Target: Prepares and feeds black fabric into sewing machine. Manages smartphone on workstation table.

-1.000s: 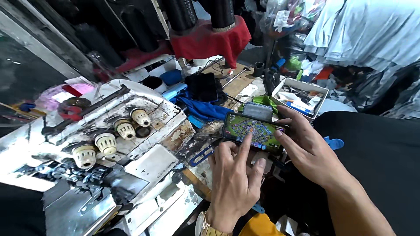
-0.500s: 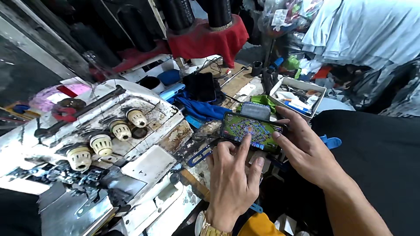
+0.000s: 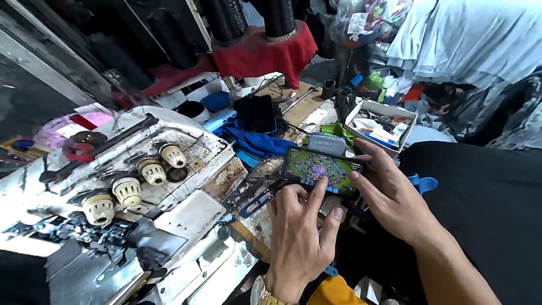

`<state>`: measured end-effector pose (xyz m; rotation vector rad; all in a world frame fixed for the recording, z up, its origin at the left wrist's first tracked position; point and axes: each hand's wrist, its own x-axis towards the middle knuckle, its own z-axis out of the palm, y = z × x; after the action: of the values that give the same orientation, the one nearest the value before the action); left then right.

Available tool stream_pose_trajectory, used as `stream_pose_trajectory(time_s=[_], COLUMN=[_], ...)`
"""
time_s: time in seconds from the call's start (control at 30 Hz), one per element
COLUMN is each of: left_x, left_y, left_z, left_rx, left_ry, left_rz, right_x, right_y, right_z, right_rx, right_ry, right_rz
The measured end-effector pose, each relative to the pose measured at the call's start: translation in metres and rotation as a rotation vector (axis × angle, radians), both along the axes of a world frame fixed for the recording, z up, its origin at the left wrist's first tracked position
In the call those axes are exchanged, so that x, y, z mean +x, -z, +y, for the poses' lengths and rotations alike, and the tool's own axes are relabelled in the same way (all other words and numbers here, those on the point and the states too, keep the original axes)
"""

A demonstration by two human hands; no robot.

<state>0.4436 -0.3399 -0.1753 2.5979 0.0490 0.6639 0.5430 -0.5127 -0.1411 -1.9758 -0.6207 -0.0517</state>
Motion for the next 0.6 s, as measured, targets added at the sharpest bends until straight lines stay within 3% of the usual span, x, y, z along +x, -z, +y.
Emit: stream_pose_trajectory(time_s=[0.6], left_x=[-0.001], left_y=[-0.004], left_z=[0.007], left_rx=[-0.031], left_ry=[-0.029], left_rz=[0.004], right_x=[0.000], right_y=[0.004], right_z=[0.001], right_rx=[-0.032], right_ry=[0.028], right_rz=[-0.024])
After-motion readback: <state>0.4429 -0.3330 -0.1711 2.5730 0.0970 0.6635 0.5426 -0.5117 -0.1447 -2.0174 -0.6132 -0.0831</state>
